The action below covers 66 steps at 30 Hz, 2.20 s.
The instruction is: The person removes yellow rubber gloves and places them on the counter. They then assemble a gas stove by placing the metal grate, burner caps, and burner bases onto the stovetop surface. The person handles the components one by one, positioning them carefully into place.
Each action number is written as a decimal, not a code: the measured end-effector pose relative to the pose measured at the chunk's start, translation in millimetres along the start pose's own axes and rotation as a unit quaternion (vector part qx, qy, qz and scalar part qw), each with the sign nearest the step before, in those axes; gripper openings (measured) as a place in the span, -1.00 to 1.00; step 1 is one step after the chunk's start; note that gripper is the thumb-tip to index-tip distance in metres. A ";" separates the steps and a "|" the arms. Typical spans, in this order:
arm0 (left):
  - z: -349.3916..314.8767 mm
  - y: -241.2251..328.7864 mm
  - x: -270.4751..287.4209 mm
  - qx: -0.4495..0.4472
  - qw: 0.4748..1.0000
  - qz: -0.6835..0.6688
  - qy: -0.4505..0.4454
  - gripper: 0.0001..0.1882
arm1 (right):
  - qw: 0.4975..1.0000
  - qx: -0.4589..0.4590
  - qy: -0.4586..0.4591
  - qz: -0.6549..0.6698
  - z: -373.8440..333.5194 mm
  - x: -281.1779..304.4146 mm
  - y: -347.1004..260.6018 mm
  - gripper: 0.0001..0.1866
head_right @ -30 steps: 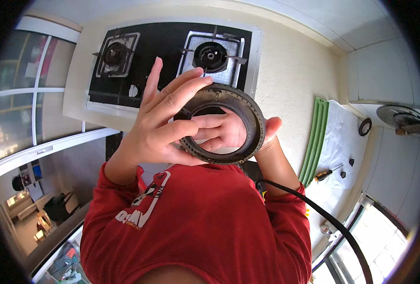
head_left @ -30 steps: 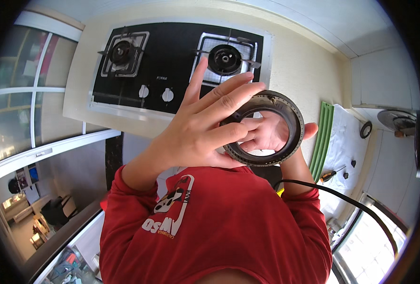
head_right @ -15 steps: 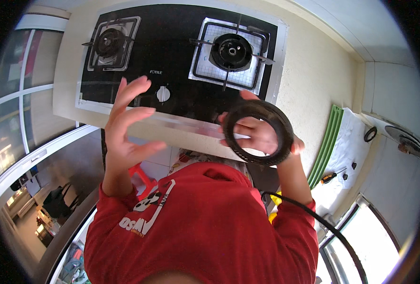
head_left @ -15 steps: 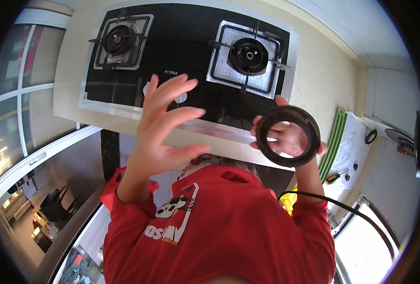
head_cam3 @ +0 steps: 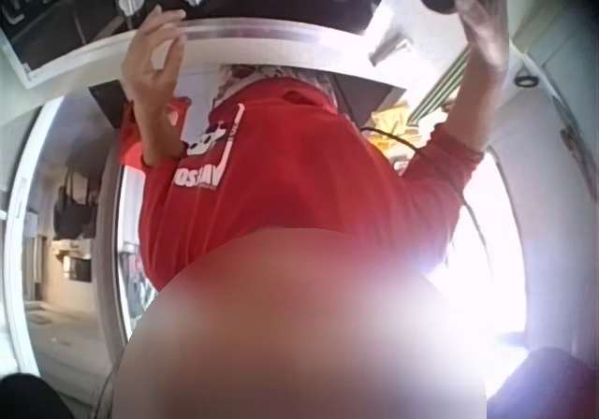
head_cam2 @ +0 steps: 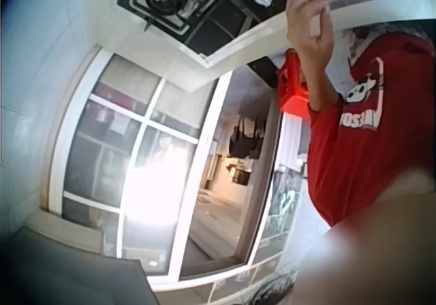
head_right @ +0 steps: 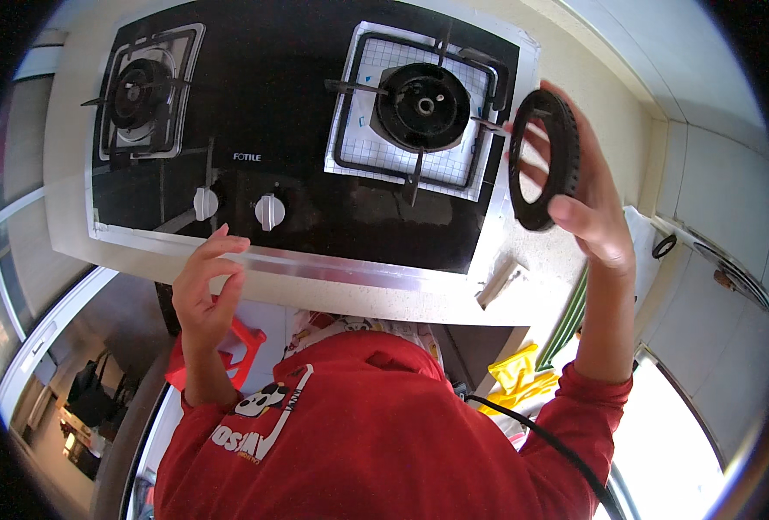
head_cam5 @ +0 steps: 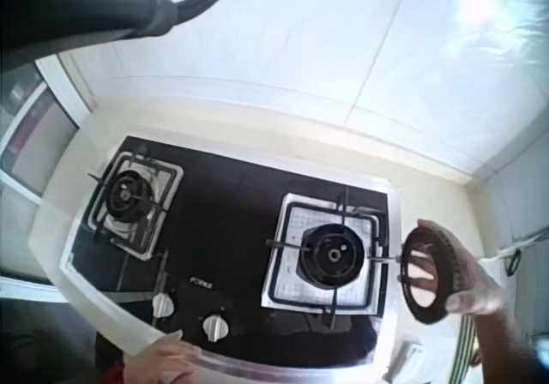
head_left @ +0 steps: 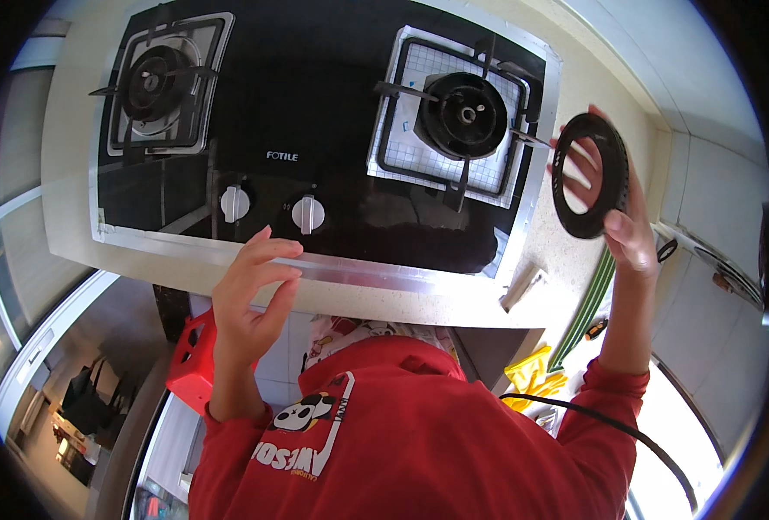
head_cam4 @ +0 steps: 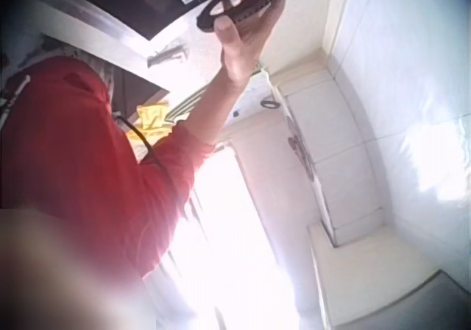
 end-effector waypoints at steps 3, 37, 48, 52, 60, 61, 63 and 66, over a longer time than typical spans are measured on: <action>3.2 -10.1 0.4 0.010 1.000 -0.007 -0.003 -0.82 | 0.992 0.075 0.007 -0.099 21.6 -8.2 -18.0 0.22; 37.2 -48.2 -4.5 -0.003 0.997 -0.058 -0.045 -0.76 | 0.970 0.010 -0.123 -0.209 72.7 -50.5 3.0 0.11; 45.5 -48.7 -7.3 -0.011 0.996 -0.063 -0.059 -0.77 | 0.994 -0.006 -0.102 0.044 69.5 -36.7 3.2 0.12; 46.7 -47.9 -11.6 0.002 0.995 -0.071 -0.065 -0.79 | 0.983 -0.067 -0.051 0.160 56.0 -40.2 7.3 0.13; 53.0 -42.4 -29.8 -0.018 0.990 -0.099 -0.099 -0.78 | 0.991 -0.046 0.069 -0.106 56.6 -17.4 -2.6 0.12; 53.6 -42.6 -30.5 -0.016 0.990 -0.099 -0.099 -0.77 | 0.989 -0.052 0.074 -0.120 60.0 -17.2 -3.4 0.10; 53.6 -43.9 -31.9 -0.005 0.990 -0.100 -0.095 -0.77 | 0.983 -0.064 0.084 -0.149 64.8 -19.3 -4.7 0.07; 53.9 -46.1 -32.7 0.011 0.990 -0.108 -0.094 -0.76 | 0.961 -0.054 0.053 -0.266 65.3 -37.6 0.4 0.01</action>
Point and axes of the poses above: each hand's wrist, its own z-axis towards the middle knuckle, its own x-axis out of the back of the hand, y = z × x, the point moved 7 cm from there along z, towards the middle knuckle, and after that the axes turned 6 degrees about -x, right-handed, at the moved point
